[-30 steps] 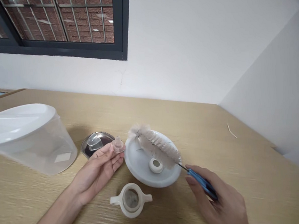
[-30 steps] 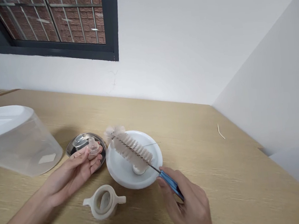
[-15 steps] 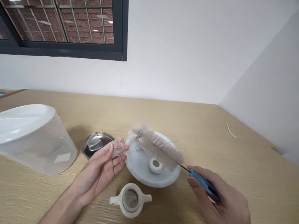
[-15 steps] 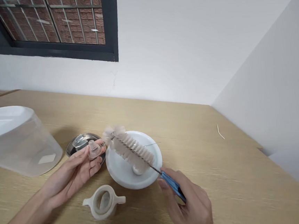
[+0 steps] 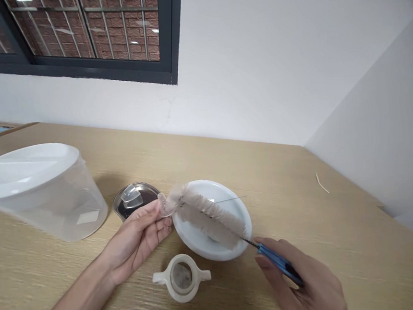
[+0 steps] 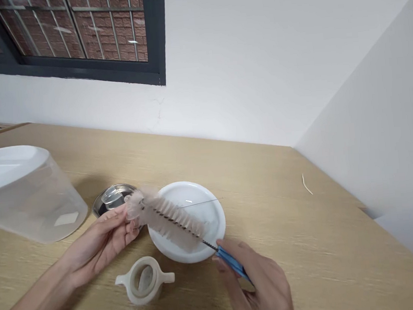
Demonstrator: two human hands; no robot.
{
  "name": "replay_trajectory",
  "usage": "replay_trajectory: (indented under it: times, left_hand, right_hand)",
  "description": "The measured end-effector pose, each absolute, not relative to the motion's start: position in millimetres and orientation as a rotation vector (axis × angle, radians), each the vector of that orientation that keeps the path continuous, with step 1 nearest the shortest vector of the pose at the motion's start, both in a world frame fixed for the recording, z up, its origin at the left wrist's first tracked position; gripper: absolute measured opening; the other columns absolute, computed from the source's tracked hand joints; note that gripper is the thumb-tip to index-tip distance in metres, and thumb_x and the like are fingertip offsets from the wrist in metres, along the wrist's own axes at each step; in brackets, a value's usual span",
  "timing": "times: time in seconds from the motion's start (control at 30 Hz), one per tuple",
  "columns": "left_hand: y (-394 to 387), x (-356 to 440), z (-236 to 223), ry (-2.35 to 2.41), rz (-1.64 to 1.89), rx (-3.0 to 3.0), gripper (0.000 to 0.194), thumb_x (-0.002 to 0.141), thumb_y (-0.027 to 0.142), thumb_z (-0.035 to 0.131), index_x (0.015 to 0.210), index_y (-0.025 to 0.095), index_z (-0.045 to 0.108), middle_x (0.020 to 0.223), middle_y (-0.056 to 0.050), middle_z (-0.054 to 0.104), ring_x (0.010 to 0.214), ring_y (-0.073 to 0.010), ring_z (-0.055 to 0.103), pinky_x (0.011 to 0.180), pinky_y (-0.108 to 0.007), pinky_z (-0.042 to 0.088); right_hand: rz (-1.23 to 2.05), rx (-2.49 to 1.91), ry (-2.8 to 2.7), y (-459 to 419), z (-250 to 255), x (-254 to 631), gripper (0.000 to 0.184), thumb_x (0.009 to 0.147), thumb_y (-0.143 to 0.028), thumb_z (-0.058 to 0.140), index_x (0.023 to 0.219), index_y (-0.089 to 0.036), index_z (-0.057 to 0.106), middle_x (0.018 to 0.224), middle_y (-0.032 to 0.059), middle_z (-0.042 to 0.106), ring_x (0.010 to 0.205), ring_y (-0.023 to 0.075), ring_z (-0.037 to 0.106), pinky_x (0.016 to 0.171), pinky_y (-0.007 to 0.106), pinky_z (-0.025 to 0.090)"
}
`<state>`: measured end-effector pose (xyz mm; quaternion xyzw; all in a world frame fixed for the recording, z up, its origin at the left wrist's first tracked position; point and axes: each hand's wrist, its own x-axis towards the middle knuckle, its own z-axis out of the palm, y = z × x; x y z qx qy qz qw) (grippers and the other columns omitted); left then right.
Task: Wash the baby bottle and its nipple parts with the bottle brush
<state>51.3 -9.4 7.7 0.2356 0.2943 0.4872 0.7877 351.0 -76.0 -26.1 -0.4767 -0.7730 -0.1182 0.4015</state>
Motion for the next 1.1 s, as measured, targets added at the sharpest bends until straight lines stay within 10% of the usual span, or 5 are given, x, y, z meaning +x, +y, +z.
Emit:
replay_trajectory:
  times: [1.1]
  left_hand:
    - [-10.2, 54.7, -1.1, 0.627, 1.01, 0.594, 0.012, 0.095, 0.017, 0.07, 0.098, 0.014, 0.081, 0.094, -0.008, 0.078, 0.085, -0.0105, 0.072, 0.086, -0.016, 0.06]
  right_hand:
    - [-0.422, -1.196, -1.956, -74.3, -24.3, 354.0, 0.017, 0.1, -0.025, 0.062, 0.115, -0.019, 0.065, 0.073, 0.0003, 0.072, 0.052, 0.0123, 0.064, 0.05, 0.023, 0.049]
